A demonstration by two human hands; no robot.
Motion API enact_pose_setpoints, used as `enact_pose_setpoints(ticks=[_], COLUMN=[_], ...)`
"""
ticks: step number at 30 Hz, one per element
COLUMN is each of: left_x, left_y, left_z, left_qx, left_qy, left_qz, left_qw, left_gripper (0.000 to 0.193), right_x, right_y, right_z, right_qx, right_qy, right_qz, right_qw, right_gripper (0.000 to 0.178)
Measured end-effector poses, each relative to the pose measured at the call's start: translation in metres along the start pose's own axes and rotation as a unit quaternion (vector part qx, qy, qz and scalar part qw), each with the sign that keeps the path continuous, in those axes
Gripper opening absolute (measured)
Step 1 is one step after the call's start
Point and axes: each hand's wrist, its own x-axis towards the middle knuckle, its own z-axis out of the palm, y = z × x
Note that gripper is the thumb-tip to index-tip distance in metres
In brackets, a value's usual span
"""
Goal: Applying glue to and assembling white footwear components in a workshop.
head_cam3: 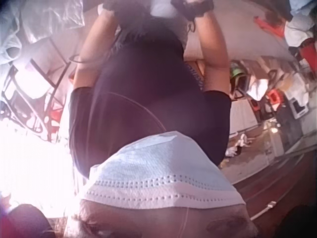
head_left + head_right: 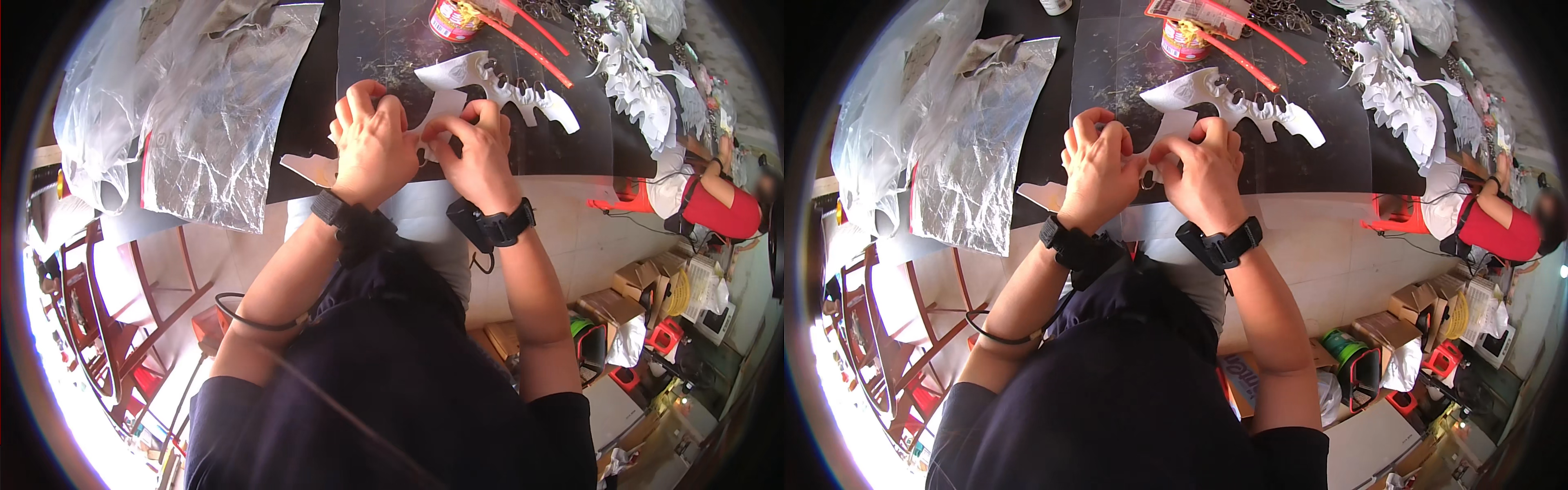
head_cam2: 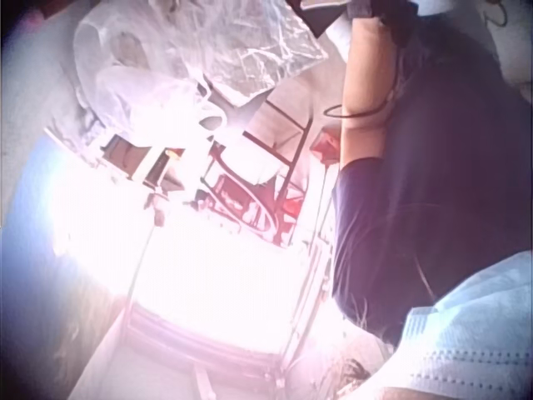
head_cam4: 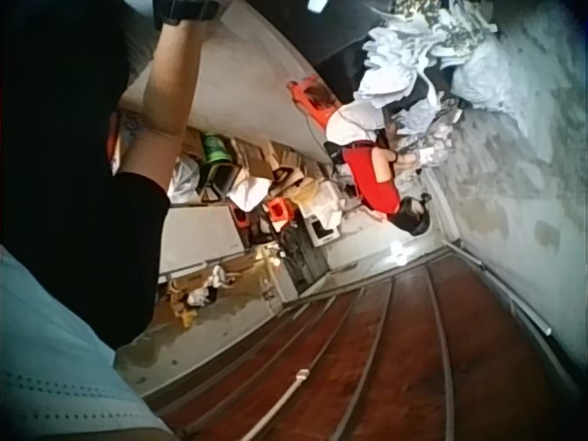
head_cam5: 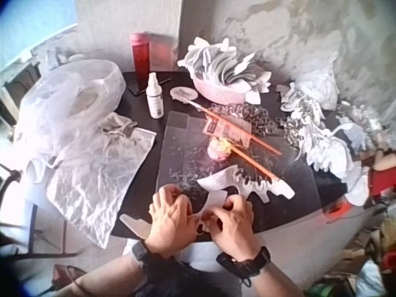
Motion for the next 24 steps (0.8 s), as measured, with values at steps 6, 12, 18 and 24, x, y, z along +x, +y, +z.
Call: enact_pose_setpoints(ticks=[6,12,18,24], left_x=[0.0003,-0.0002,-0.0007,-0.0006], left_y=[-0.0001,-0.0016,-0.0018,-0.0022], left_z=[0.0001,0.0007,0.0006,0.0014], left_qx=[0.002,-0.004,-0.005,-0.012], left_qy=[0.002,0.010,0.015,0.015], left_qz=[0.003,0.008,0.009,0.004], left_qw=[1.000,1.000,1.000,1.000], left_gripper=[0.020,0.020,0.019,0.019], right_x=[-0.0001,-0.0007,-0.0005,-0.0006], right_y=[-0.0024,-0.0024,-0.0019,-0.0014], right_z=[-0.0010,0.0000,0.0004,0.0007], right_qx=[0.002,-0.001,-0.004,-0.005], right_qy=[0.001,0.004,0.007,0.001], right_qz=[0.005,0.003,-0.005,0.001], right_qw=[1.000,1.000,1.000,1.000], right_gripper=[0.013,0.013,0.013,0.011])
